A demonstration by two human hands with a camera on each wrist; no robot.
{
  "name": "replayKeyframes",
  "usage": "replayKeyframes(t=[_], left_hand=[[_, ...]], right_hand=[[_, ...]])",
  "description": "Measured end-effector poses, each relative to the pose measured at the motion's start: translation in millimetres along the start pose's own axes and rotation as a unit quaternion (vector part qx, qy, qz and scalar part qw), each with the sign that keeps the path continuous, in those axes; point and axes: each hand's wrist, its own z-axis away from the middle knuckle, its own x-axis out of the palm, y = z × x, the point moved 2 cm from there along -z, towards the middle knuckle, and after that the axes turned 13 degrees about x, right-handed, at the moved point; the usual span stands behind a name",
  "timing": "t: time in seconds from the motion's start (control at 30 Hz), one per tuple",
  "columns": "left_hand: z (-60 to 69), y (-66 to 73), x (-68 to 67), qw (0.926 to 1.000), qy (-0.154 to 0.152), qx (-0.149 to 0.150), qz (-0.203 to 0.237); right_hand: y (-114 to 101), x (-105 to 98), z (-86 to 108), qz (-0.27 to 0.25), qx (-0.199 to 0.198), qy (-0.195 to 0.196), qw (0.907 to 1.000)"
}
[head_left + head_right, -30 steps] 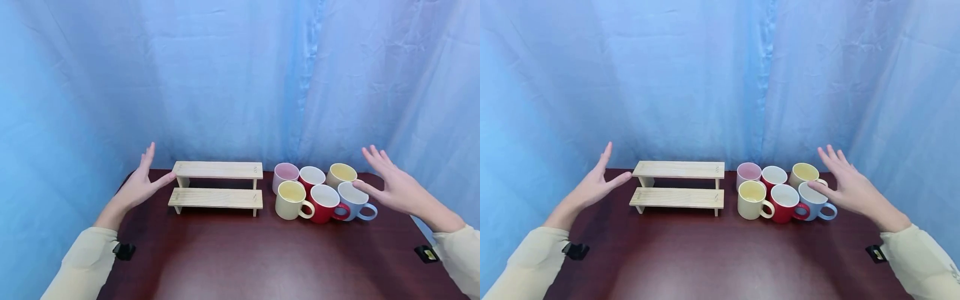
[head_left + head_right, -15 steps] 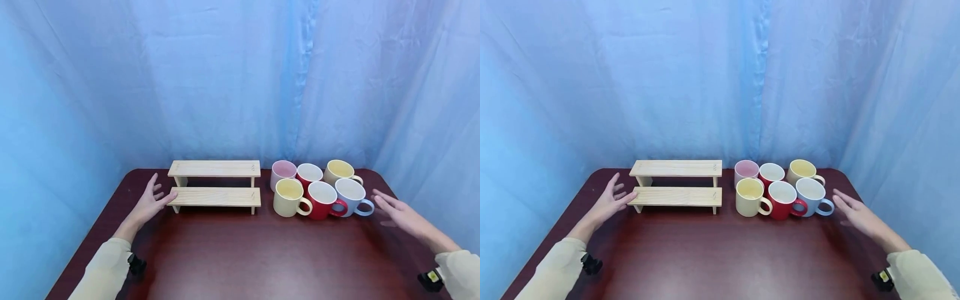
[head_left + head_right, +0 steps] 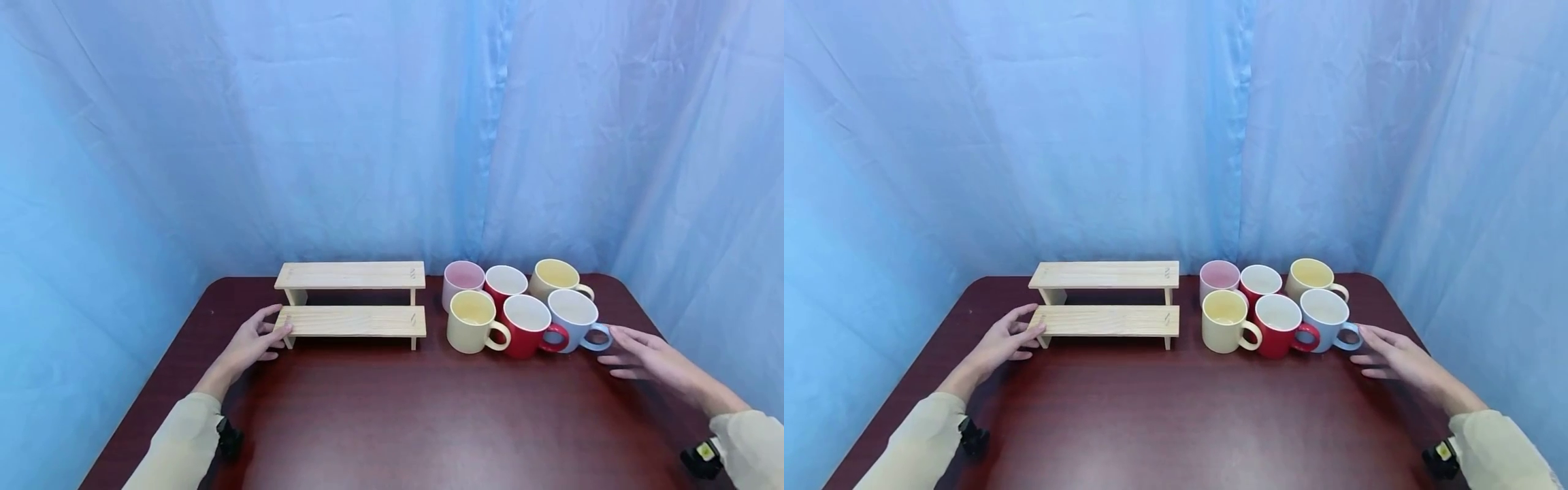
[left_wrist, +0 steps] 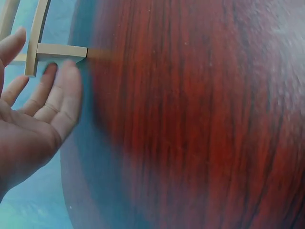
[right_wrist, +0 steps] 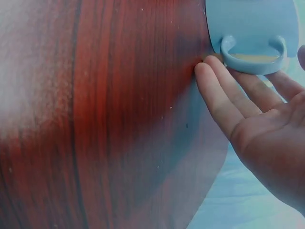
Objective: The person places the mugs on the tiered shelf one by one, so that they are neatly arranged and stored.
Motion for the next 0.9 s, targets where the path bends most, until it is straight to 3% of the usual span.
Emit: replayKeyframes(t=[0.13,0.23,0.37,0.5,0.7,0.9], left_hand=[[-6.6,-3.2,-3.2,0.9992,0.026,0.010,0.030],[-8.5,-6.7,-5.5,0.9986,0.021,0.001,0.048],[-6.4,-9.6,-8.7,0.9956,0.004,-0.049,0.080],[-6.5,-7.5,-10.0,0.9871,-0.002,-0.103,0.122],[-3.8,-0.6,-11.3,0.9868,-0.017,-0.132,0.092],[-6.0,1.9,-8.3,0.9872,-0.049,-0.116,0.097]], right_hand=[[-2.8,-1.0,-1.6,0.004,0.020,0.016,0.9997],[-3.2,-0.9,-2.4,0.006,0.028,0.019,0.9994],[-1.5,1.5,-2.1,-0.003,0.019,-0.002,0.9998],[0.3,3.7,-4.7,-0.009,-0.007,-0.023,0.9997],[3.6,6.7,-12.0,-0.010,-0.007,-0.038,0.9992],[-0.8,3.4,-12.2,-0.027,-0.006,-0.024,0.9993]])
